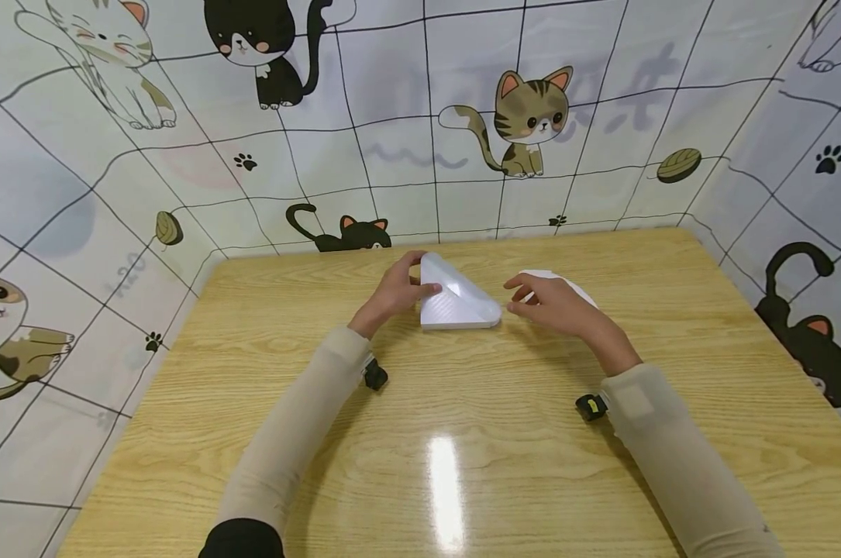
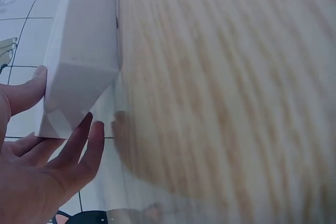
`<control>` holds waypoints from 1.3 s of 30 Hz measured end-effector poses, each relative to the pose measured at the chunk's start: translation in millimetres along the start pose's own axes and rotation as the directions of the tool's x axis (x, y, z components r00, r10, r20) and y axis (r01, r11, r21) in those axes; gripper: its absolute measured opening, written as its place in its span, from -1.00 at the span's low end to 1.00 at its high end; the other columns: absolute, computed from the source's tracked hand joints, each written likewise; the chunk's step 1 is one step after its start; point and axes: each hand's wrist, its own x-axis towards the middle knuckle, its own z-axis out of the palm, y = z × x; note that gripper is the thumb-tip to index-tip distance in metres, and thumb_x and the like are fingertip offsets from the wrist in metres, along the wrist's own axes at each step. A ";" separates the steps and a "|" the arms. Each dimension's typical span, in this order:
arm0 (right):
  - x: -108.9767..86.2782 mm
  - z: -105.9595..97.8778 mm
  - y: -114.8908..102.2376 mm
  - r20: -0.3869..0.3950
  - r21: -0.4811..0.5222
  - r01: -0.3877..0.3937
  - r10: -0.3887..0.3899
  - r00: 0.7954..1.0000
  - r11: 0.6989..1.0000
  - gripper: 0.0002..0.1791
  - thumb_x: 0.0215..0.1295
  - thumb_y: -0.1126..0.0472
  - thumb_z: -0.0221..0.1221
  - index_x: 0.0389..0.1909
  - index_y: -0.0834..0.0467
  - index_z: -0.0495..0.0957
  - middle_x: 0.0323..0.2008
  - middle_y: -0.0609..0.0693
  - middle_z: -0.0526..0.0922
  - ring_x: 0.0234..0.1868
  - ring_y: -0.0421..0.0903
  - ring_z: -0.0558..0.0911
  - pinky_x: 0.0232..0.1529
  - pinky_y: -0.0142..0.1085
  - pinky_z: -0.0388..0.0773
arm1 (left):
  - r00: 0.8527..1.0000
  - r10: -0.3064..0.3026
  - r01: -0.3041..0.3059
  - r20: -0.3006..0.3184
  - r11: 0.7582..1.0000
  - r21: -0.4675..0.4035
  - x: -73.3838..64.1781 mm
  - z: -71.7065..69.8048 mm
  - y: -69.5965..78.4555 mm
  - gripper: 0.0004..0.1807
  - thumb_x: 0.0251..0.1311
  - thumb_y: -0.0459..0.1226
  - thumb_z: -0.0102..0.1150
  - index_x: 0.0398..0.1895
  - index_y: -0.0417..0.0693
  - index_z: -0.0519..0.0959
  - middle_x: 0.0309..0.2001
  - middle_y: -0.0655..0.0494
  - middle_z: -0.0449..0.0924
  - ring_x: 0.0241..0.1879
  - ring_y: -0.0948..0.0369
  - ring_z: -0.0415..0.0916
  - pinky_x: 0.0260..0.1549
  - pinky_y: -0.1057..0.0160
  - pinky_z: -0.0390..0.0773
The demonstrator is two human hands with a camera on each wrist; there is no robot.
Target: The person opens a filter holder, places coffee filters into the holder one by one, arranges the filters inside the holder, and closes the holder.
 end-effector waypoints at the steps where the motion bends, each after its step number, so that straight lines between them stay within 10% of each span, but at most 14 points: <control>1: -0.1 0.1 0.1 -0.002 0.000 -0.001 0.001 1.000 1.000 -0.52 0.54 0.13 0.16 0.34 0.28 0.46 0.10 0.30 0.68 0.03 0.20 0.71 0.02 0.08 0.64 | 1.000 0.004 -0.004 -0.006 1.000 0.006 -0.5 0.5 0.8 -0.18 0.32 -0.28 0.39 0.57 -0.05 0.20 0.54 -0.08 0.25 0.22 -0.13 0.61 -0.05 0.08 0.73; 19: -3.6 -4.9 -11.2 -0.020 -0.022 -0.008 0.008 1.000 1.000 -0.51 0.57 0.10 0.12 0.40 0.21 0.42 0.15 0.28 0.67 0.09 0.21 0.69 -0.02 0.04 0.66 | 0.982 0.172 -0.170 -0.082 0.985 0.023 -15.2 2.5 2.9 -0.14 0.23 -0.34 0.46 0.54 -0.08 0.22 0.34 -0.26 0.50 0.14 -0.13 0.63 -0.01 -0.03 0.72; 39: -4.5 -10.6 -24.3 -0.042 -0.007 0.045 -0.045 0.998 0.999 -0.52 0.58 0.12 0.12 0.40 0.19 0.41 0.16 0.26 0.66 0.11 0.18 0.69 0.04 0.05 0.66 | 0.968 0.225 -0.231 -0.106 0.972 -0.042 -32.1 3.6 12.2 -0.07 0.10 -0.46 0.51 0.48 0.10 0.21 0.26 -0.14 0.46 0.06 -0.03 0.62 -0.07 0.07 0.74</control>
